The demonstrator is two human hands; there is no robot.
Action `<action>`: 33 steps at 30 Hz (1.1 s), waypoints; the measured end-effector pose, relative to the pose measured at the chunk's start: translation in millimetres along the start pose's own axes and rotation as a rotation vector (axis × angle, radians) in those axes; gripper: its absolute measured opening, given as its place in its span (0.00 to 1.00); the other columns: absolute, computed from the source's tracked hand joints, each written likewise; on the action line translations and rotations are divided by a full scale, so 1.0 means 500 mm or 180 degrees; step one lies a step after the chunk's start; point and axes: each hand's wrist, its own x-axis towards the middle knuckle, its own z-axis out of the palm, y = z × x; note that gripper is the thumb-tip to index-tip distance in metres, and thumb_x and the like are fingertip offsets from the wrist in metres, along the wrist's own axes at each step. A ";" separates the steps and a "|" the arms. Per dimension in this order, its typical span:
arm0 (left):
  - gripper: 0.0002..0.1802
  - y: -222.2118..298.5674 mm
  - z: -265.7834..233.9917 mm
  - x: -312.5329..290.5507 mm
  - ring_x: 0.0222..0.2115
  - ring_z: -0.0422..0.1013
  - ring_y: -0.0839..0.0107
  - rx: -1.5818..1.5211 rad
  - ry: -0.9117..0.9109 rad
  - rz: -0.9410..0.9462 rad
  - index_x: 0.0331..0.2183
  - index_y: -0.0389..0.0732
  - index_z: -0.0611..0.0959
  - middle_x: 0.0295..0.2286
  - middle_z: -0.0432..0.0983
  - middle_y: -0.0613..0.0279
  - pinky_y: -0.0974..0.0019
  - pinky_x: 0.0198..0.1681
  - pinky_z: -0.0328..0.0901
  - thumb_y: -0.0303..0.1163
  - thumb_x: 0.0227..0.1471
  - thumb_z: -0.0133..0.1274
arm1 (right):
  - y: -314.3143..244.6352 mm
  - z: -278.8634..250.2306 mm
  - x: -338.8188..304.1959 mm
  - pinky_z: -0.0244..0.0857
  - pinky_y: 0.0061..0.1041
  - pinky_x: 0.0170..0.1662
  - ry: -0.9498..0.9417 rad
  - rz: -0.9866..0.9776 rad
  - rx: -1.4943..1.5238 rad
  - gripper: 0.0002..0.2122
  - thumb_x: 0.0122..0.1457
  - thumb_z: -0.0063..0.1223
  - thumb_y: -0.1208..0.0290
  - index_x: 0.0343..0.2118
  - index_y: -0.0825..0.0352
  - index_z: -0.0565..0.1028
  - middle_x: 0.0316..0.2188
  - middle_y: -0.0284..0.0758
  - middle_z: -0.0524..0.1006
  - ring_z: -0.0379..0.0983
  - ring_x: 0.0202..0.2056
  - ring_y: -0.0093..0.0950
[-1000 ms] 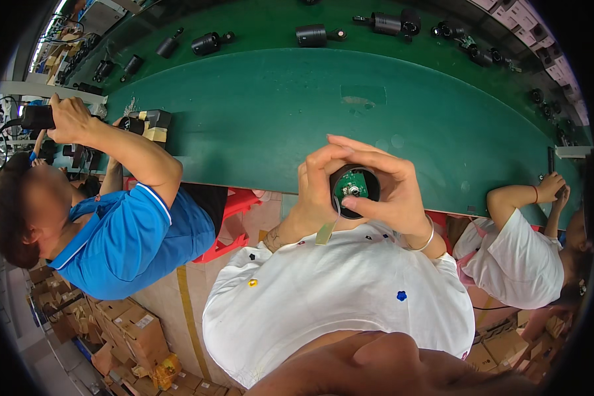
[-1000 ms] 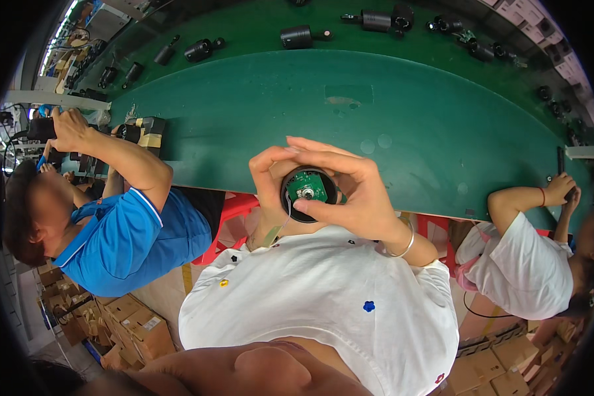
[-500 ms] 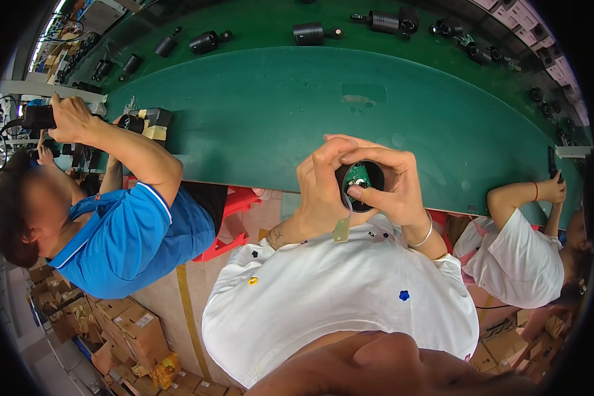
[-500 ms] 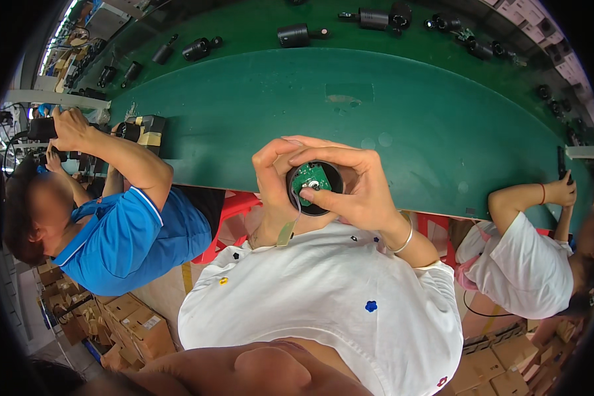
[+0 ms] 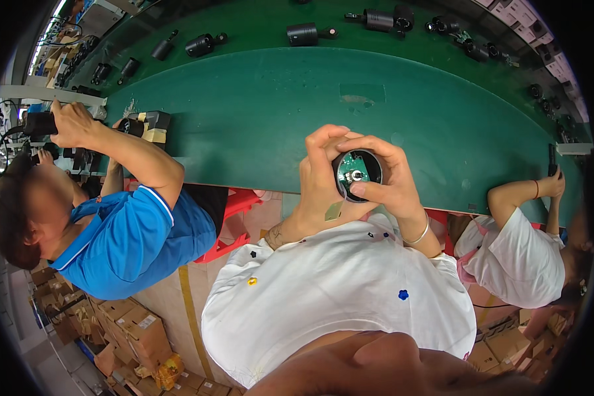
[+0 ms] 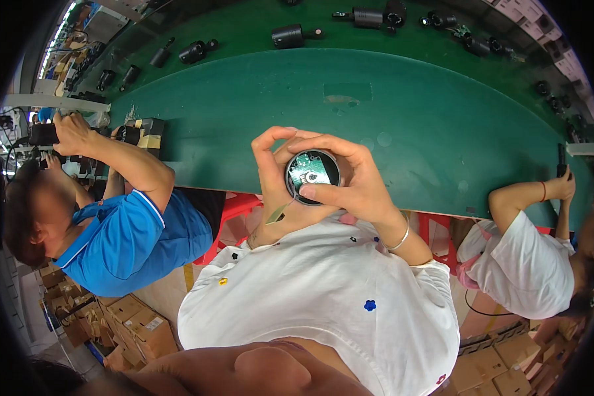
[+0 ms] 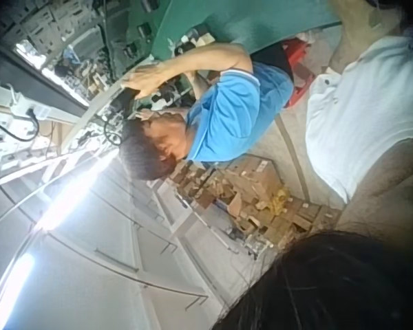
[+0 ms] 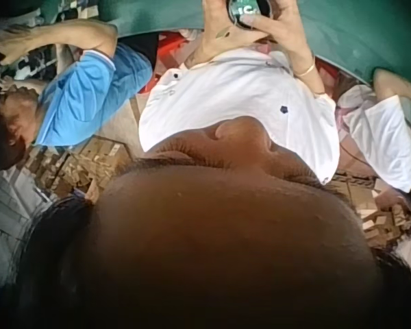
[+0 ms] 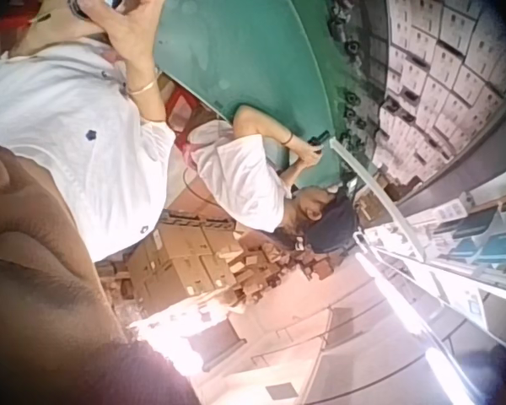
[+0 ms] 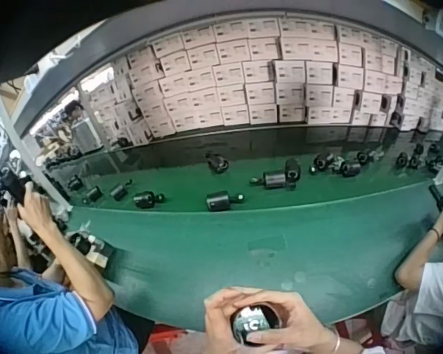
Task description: Assembling electronic components by inserting circuit boards into cylindrical housings.
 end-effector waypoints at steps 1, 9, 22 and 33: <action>0.49 0.002 -0.002 0.000 0.30 0.76 0.65 -0.0047 -0.0077 -0.0068 0.51 0.38 0.58 0.34 0.77 0.54 0.67 0.34 0.70 0.23 0.26 0.67 | 0.001 -0.002 -0.001 0.62 0.31 0.55 -0.0029 0.0010 0.0008 0.22 0.39 0.61 0.78 0.43 0.71 0.77 0.52 0.47 0.74 0.71 0.47 0.34; 0.51 -0.008 -0.009 0.000 0.32 0.75 0.66 -0.0506 -0.0272 -0.0163 0.53 0.40 0.55 0.33 0.76 0.55 0.69 0.35 0.72 0.16 0.26 0.62 | 0.001 -0.006 0.007 0.61 0.33 0.56 -0.0136 0.0099 0.0636 0.22 0.42 0.58 0.75 0.45 0.72 0.77 0.55 0.48 0.71 0.69 0.52 0.36; 0.51 -0.021 -0.006 -0.004 0.31 0.74 0.67 -0.0709 -0.0407 -0.0309 0.53 0.41 0.54 0.32 0.76 0.55 0.70 0.33 0.71 0.15 0.26 0.61 | 0.000 -0.028 0.009 0.61 0.32 0.58 -0.0459 -0.0033 0.0370 0.19 0.49 0.53 0.81 0.46 0.71 0.77 0.58 0.47 0.67 0.67 0.56 0.36; 0.46 -0.033 0.003 -0.011 0.32 0.77 0.63 -0.0516 -0.0229 -0.0002 0.50 0.38 0.63 0.39 0.76 0.54 0.66 0.34 0.70 0.22 0.24 0.67 | 0.010 -0.035 0.008 0.60 0.31 0.58 -0.0526 0.0031 0.0420 0.17 0.47 0.55 0.82 0.43 0.70 0.78 0.58 0.46 0.67 0.67 0.53 0.35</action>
